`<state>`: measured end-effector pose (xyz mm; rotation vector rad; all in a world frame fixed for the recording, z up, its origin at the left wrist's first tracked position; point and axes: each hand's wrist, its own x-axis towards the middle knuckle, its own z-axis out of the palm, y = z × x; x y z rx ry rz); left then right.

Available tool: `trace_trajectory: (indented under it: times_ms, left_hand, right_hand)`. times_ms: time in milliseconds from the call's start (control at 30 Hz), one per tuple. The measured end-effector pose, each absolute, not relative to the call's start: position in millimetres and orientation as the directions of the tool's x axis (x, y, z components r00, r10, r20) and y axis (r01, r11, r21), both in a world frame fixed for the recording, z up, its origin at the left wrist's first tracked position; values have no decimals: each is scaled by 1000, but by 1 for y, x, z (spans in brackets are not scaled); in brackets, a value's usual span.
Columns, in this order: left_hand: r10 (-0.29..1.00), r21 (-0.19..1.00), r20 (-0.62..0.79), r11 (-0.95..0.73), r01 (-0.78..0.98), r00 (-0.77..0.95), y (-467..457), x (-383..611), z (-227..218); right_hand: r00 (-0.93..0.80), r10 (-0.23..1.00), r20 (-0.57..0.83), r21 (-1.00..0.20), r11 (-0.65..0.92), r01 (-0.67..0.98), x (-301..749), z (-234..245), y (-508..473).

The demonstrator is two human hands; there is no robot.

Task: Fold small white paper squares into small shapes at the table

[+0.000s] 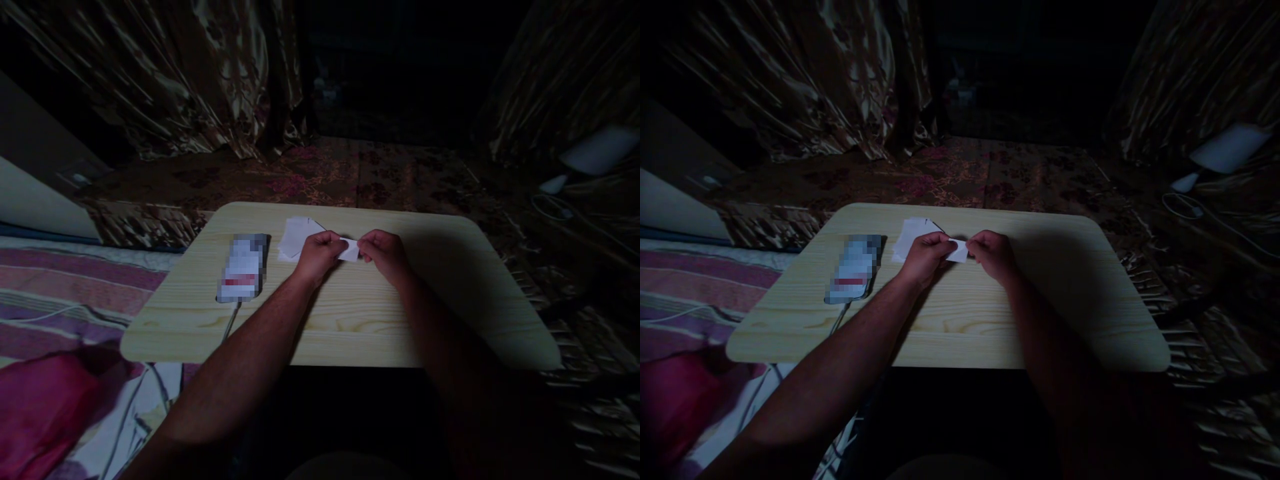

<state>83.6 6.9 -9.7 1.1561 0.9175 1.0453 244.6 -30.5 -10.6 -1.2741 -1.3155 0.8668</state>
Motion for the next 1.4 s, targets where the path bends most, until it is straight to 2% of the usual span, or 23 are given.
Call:
trace_trajectory:
  times_ms: [133, 200, 333, 600, 733, 867, 1067, 1167, 1400]
  left_hand:
    - [987, 976, -8, 42, -213, 158, 10, 84, -10]
    - [990, 973, -12, 44, -227, 138, 12, 84, -10]
    - [982, 971, -18, 62, -232, 189, 12, 83, -11]
    - [956, 987, 60, -13, -163, 287, 11, 84, -20]
    - [960, 988, 77, -37, -151, 270, 14, 83, -23]
    - [959, 981, 45, 11, -194, 280, 14, 83, -21]
    - [960, 986, 50, -4, -168, 275, 11, 83, -20]
    - [967, 990, 53, -18, -138, 251, 11, 84, -20]
    - [970, 987, 79, -43, -157, 229, 11, 83, -19]
  right_hand:
    - [170, 943, 285, -956, 268, 118, 242, -16, -26]
    - [148, 941, 305, -948, 286, 137, 240, -18, -26]
    - [88, 946, 312, -924, 280, 258, 236, -19, -26]
    - [182, 944, 276, -925, 209, 318, 241, -20, -25]
    - [191, 941, 278, -933, 218, 285, 240, -19, -27]
    - [165, 950, 263, -947, 222, 234, 239, -15, -28]
    - [279, 917, 284, -931, 195, 308, 239, -14, -28]
    - [247, 927, 282, -921, 189, 340, 238, -17, -28]
    - [167, 937, 306, -929, 256, 267, 233, -21, -27]
